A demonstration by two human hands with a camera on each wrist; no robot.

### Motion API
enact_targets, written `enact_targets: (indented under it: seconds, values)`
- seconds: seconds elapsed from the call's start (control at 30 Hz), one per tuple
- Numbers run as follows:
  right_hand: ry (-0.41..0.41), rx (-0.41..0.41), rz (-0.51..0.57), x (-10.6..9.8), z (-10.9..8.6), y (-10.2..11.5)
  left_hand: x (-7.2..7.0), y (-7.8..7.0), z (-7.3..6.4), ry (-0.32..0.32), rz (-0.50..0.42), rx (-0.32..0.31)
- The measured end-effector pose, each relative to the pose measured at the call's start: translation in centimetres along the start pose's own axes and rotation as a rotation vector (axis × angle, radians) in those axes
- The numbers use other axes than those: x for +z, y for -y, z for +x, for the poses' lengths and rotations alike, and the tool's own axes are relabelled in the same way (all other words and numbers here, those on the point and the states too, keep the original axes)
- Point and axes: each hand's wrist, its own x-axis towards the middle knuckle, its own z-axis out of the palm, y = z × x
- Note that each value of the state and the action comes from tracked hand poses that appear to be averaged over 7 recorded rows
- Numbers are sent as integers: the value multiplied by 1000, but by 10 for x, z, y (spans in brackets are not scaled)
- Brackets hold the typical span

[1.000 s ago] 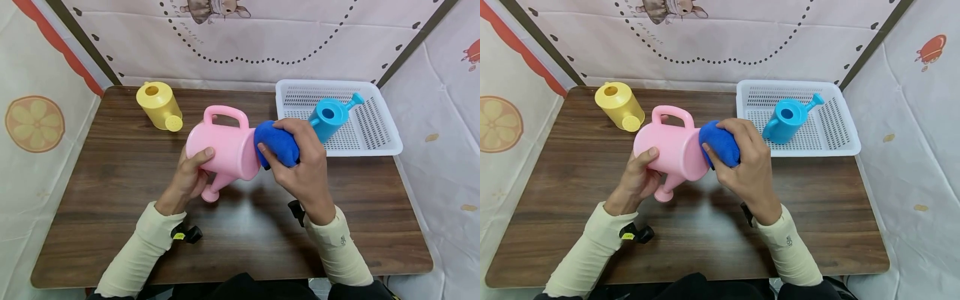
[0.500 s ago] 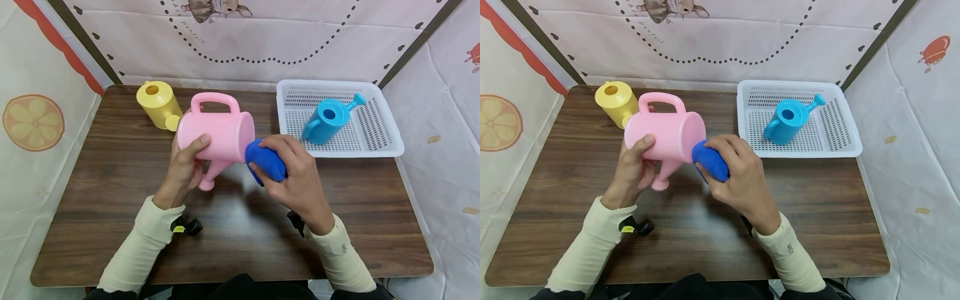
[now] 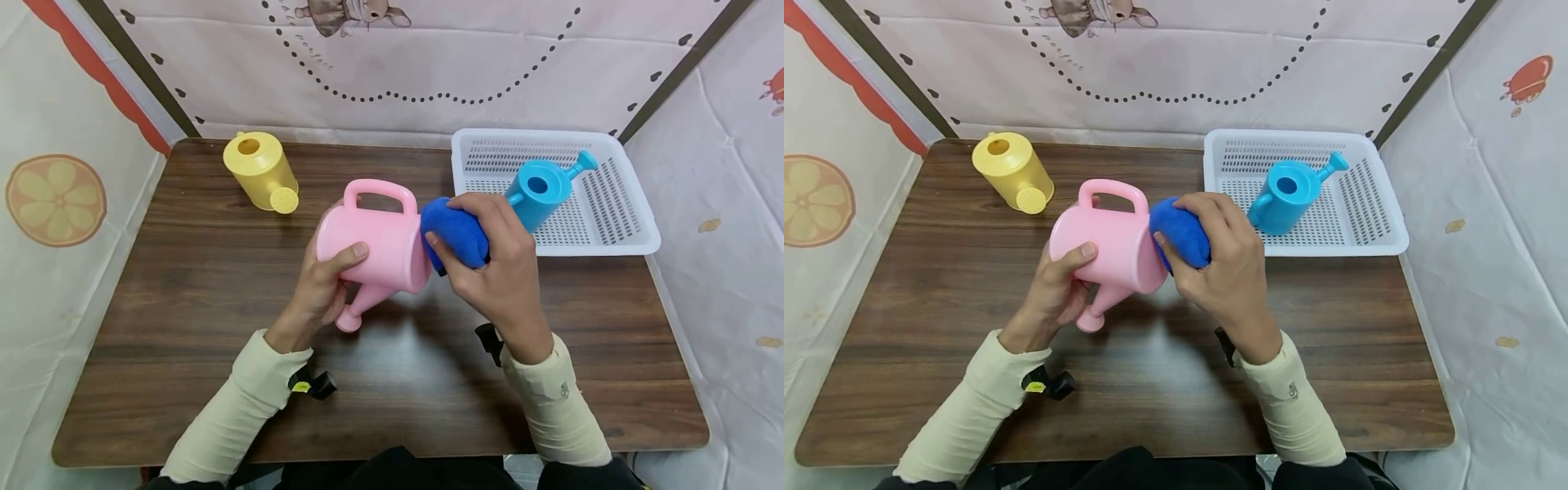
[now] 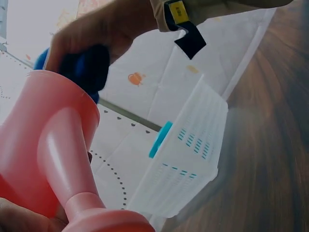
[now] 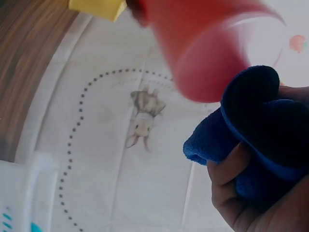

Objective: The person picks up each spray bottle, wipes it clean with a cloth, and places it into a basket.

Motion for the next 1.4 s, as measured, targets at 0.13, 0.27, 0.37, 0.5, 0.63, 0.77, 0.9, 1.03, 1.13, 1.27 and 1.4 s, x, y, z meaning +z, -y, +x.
enact_targets:
  seconds: [0.13, 0.27, 0.37, 0.5, 0.63, 0.77, 0.9, 1.03, 1.13, 1.27, 1.4]
  values:
    - [18, 55, -25, 2, -3, -6, 2, -4, 0, -5, -13, 26]
    - [82, 83, -62, 5, -10, -8, 4, -12, 2, -20, -37, 83]
    - [137, 82, -70, 6, -16, -5, 4, -18, 5, -40, -42, 127]
    - [170, 56, -28, 6, -23, 5, 2, -22, 10, -54, -39, 138]
    - [169, 11, 31, 4, -24, 15, 1, -19, 11, -53, -53, 119]
    - [131, -17, 76, 2, -19, 19, 0, -12, 9, -27, -57, 73]
    - [75, -11, 76, 3, -10, 13, -2, -5, 5, 10, -64, 20]
    - [39, 24, 48, 4, -2, 2, -3, -2, 2, 31, -81, 1]
    - [37, 63, 20, 5, -1, -5, -4, -5, 2, 40, -80, 20]
    - [84, 110, -7, 8, -4, -8, -3, -13, 4, 19, -79, 86]
    - [149, 115, -6, 10, -11, -3, -2, -23, 8, -12, -82, 143]
